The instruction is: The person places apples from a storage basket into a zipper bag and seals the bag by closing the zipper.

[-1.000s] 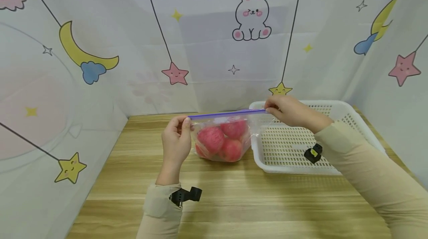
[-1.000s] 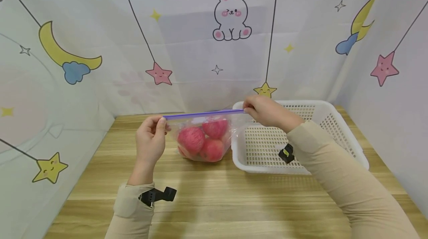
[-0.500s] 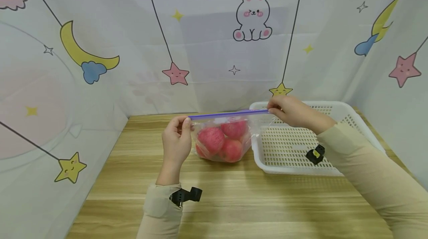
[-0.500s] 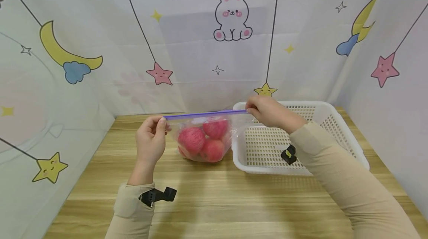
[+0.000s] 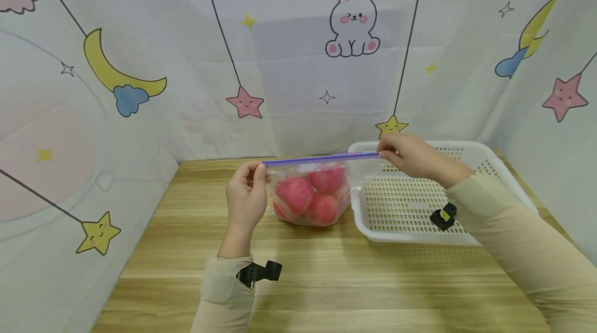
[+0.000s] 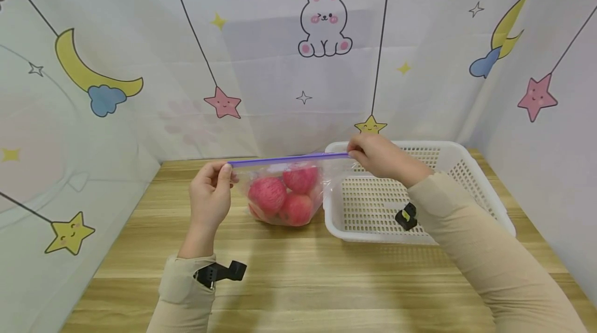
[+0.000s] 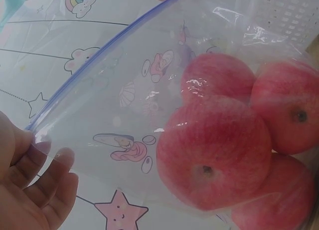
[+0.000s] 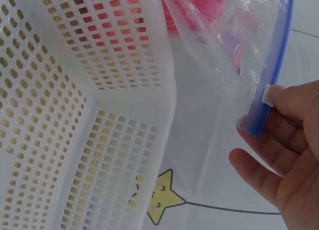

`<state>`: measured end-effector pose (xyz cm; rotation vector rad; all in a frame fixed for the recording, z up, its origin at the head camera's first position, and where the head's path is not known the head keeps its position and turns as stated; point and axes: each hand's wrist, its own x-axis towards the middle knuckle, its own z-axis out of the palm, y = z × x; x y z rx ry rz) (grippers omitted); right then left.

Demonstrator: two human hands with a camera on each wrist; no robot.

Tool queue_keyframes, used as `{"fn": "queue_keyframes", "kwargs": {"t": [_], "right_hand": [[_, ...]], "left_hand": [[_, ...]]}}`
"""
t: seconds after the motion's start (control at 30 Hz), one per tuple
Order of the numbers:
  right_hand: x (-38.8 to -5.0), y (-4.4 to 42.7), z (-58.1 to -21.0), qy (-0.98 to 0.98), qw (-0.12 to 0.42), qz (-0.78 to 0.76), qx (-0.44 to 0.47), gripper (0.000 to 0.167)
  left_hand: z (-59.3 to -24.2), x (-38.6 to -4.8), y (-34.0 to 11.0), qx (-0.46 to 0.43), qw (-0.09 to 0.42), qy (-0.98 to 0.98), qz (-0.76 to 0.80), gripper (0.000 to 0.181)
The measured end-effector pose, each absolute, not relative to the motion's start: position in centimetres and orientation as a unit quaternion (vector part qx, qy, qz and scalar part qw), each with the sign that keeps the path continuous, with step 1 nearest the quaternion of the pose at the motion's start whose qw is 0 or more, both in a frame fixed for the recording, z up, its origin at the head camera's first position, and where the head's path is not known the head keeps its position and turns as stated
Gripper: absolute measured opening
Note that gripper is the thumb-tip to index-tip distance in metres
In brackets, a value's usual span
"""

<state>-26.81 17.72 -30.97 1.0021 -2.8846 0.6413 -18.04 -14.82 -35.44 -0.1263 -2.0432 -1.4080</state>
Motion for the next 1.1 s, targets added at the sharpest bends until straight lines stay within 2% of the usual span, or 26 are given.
{"fn": "queue_keyframes", "kwargs": {"t": [0.8,0.97,1.1], "right_hand": [[-27.0,18.1,-30.9,-0.929,0.010,0.199,0.313,0.015],[-27.2,18.2,-31.5,-0.930,0.028,0.188,0.314,0.014],[-27.4,18.3,-31.9,-0.929,0.061,0.163,0.326,0.013]], "left_hand": [[-35.6,-18.4,-15.1,-0.051,0.334,-0.773,-0.537,0.020],[-35.8,-18.4,-15.1,-0.058,0.328,-0.763,-0.554,0.019],[-36.3,-18.4,-15.3,-0.074,0.298,-0.760,-0.573,0.018]]}}
